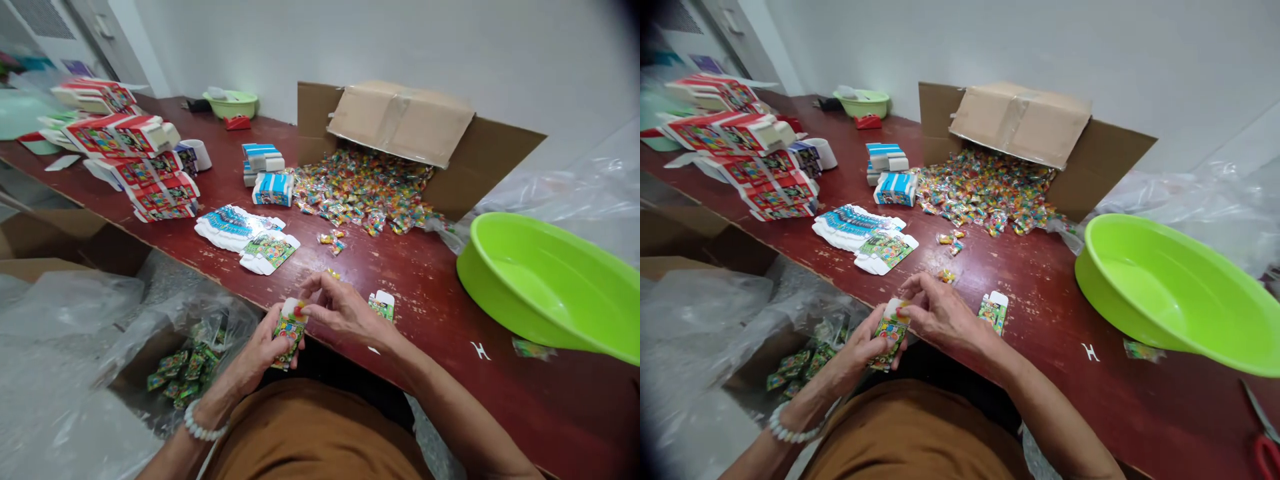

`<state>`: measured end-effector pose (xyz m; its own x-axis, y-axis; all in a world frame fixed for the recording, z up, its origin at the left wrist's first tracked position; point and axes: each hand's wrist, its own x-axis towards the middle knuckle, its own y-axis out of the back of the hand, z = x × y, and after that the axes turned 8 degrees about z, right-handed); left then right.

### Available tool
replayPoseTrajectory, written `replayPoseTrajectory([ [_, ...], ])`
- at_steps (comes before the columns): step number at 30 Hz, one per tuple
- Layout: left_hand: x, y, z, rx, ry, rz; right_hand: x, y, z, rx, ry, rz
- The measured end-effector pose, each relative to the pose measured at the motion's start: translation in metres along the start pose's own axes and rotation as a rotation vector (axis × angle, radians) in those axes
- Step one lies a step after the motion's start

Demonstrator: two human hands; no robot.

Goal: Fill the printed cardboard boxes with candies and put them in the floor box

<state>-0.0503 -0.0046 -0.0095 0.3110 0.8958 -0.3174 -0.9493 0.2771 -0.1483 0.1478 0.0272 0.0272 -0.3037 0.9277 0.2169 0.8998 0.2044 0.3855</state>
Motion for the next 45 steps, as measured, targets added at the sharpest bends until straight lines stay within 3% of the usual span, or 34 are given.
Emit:
replayPoseTrajectory([
  [4,0.000,-0.007,0.002,-0.143,-0.014,0.050,0.000,0.002,0.006,0.220,-0.173,0.181],
  [6,0.000,-0.009,0.003,-0.230,-0.022,0.065,-0.001,0.001,0.011,0.322,-0.232,0.206],
  [12,0.001,-0.018,0.006,-0.389,0.105,0.129,-0.011,-0.011,0.014,0.583,-0.354,0.064],
  [15,0.002,-0.024,0.005,-0.309,0.027,0.163,-0.015,-0.024,0.013,0.722,-0.471,-0.028],
  [18,0.005,-0.027,0.005,-0.295,-0.032,0.161,-0.017,-0.032,0.014,0.622,-0.370,0.072],
  [21,0.007,-0.025,0.009,-0.443,0.116,0.104,-0.018,-0.031,0.016,0.320,-0.062,0.227],
  [23,0.008,-0.024,0.012,-0.554,0.210,0.056,-0.019,-0.029,0.015,0.182,0.071,0.223],
  [25,0.008,-0.024,0.015,-0.620,0.215,0.049,-0.018,-0.030,0.012,0.213,0.024,0.181],
  [29,0.008,-0.027,0.016,-0.575,0.135,0.089,-0.013,-0.035,0.006,0.564,-0.314,0.105],
  [32,0.007,-0.027,0.013,-0.519,0.108,0.105,-0.010,-0.036,0.004,0.666,-0.397,0.077],
  [34,0.007,-0.024,0.011,-0.496,0.124,0.129,-0.010,-0.034,0.005,0.588,-0.327,0.079],
  [39,0.010,-0.022,0.011,-0.542,0.146,0.231,-0.019,-0.039,0.015,0.336,0.002,0.081],
  [42,0.012,-0.019,0.010,-0.533,0.113,0.260,-0.021,-0.048,0.019,0.210,0.027,0.095],
  [45,0.006,0.009,0.009,-0.364,0.034,0.331,-0.024,-0.036,0.024,0.055,0.028,0.105],
])
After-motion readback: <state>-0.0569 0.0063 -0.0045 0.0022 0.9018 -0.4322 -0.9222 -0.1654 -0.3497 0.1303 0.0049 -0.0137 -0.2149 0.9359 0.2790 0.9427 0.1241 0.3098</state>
